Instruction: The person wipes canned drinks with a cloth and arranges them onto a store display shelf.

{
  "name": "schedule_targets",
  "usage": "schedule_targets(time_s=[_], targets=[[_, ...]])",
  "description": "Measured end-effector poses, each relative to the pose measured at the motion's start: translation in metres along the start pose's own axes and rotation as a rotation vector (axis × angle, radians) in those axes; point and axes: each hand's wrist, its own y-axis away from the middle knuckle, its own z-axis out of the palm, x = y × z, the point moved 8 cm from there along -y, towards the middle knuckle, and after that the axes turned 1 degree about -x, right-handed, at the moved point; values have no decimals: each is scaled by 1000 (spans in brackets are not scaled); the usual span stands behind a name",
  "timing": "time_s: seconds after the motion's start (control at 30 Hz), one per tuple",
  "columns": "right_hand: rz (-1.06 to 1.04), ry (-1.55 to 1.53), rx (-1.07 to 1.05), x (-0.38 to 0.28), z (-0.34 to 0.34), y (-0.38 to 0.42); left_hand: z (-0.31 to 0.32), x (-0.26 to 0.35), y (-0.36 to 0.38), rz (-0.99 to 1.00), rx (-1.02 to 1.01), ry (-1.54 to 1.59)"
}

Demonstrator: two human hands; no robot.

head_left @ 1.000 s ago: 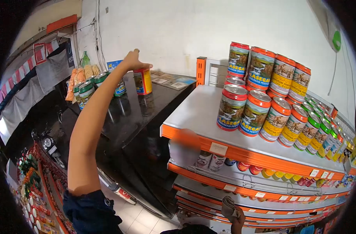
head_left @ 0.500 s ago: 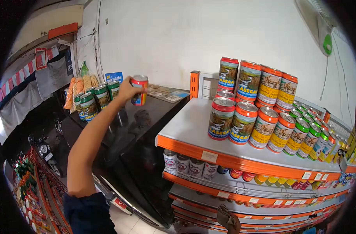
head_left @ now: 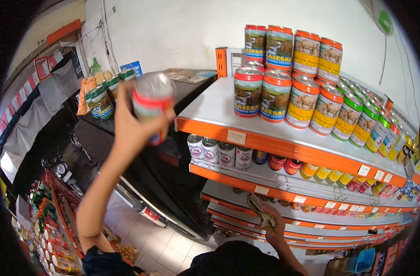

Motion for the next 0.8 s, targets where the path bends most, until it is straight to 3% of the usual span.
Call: schedule_targets(time_s=[0.07, 0.1, 0.17, 0.2, 0.27, 0.3, 0.37, 0.47, 0.6, 0.73, 0.77, 0.8], targets=[[-229, -38, 57, -35, -4, -22, 25, -2, 46, 46, -108, -111], [-318, -55, 100, -46, -7, -30, 41, -4, 67, 0, -158, -15], [-393, 179, 63, -80, -6, -52, 72, -8, 104, -78, -255, 98], [-384, 188, 76, -85, -8, -61, 85, -11, 122, -108, -307, 112], [-313, 415, -161, -82, 11, -71, 108, -9, 150, -100, -398, 86], [-302, 422, -147, -80, 11, -64, 118, -13, 160, -124, -413, 157], [-361, 418, -356, -77, 30, -41, 130, -22, 175, -168, -459, 124], [-337, 433, -361, -81, 21, -45, 152, -8, 185, -164, -545, 211], [-267, 610, -139, -71, -22, -51, 167, 15, 179, -196, -608, 249], [-319, 692, -134, -82, -21, -23, 193, 19, 180, -6, -577, 411], [-282, 632, -93, -82, -29, -29, 203, 16, 189, -133, -606, 555], [-245, 575, -48, -81, -38, -34, 206, 21, 193, -122, -628, 572]])
